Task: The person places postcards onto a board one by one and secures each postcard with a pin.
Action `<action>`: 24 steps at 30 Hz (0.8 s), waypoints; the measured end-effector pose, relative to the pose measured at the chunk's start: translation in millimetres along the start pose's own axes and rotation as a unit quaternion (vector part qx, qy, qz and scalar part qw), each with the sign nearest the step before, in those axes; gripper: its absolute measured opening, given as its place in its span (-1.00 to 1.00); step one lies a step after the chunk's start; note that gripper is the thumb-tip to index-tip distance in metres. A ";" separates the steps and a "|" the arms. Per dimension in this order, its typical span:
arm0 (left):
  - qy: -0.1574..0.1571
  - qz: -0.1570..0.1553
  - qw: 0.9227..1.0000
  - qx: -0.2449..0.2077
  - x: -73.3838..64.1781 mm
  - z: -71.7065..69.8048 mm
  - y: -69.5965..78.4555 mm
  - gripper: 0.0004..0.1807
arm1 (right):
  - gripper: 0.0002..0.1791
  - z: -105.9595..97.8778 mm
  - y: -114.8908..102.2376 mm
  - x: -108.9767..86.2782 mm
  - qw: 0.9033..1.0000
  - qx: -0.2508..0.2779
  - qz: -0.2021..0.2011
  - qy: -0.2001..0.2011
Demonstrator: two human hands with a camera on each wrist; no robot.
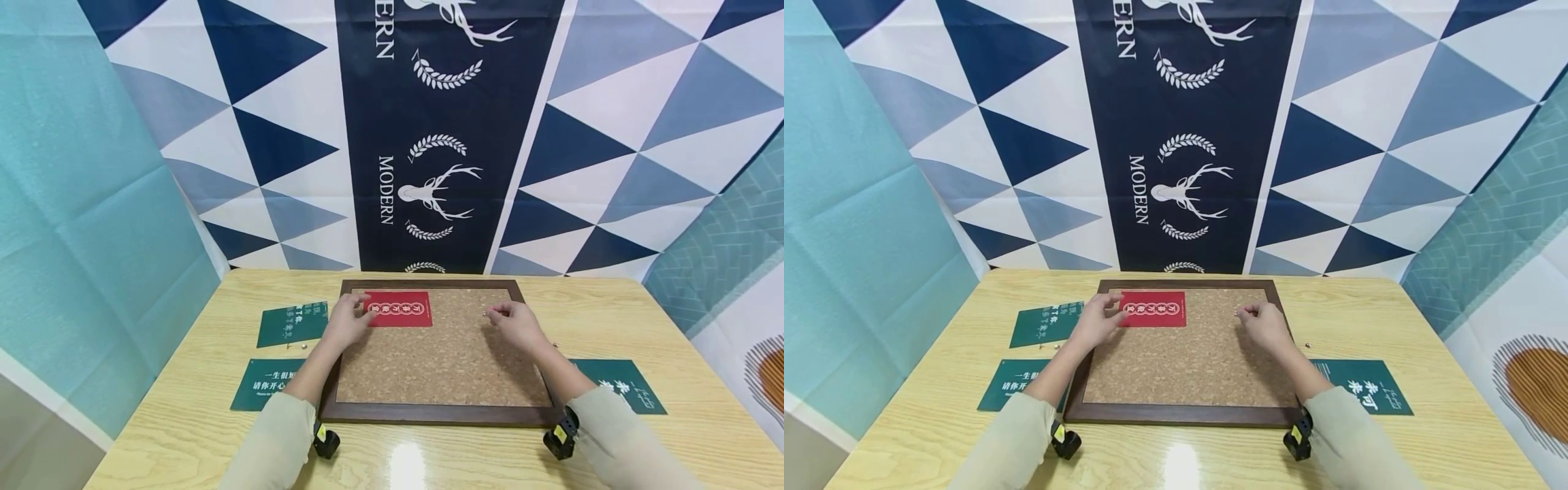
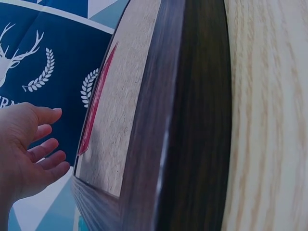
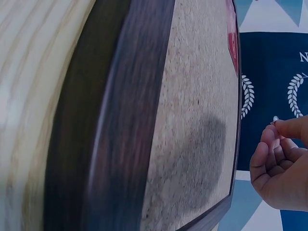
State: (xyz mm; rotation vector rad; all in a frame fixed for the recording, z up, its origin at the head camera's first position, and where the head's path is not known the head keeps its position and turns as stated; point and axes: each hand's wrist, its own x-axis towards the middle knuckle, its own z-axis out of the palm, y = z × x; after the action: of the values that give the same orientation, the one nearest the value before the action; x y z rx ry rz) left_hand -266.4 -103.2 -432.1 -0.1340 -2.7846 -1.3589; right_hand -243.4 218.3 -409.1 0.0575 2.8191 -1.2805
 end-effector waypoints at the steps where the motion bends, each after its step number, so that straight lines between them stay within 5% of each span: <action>1: -0.002 0.002 1.000 -0.001 0.1 0.6 0.4 -0.54 | -0.69 0.8 0.1 0.4 1.000 0.000 0.001 0.000; 24: -0.025 0.046 0.997 0.056 4.5 17.2 1.6 -0.62 | -0.71 20.3 -10.6 6.6 1.000 -0.002 -0.009 -0.025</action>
State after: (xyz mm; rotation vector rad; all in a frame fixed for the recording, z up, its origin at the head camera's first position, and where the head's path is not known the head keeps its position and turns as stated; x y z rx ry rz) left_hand -270.7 -88.5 -441.1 -0.2914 -2.8472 -1.1927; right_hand -250.0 196.1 -414.9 0.0008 2.7871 -1.2601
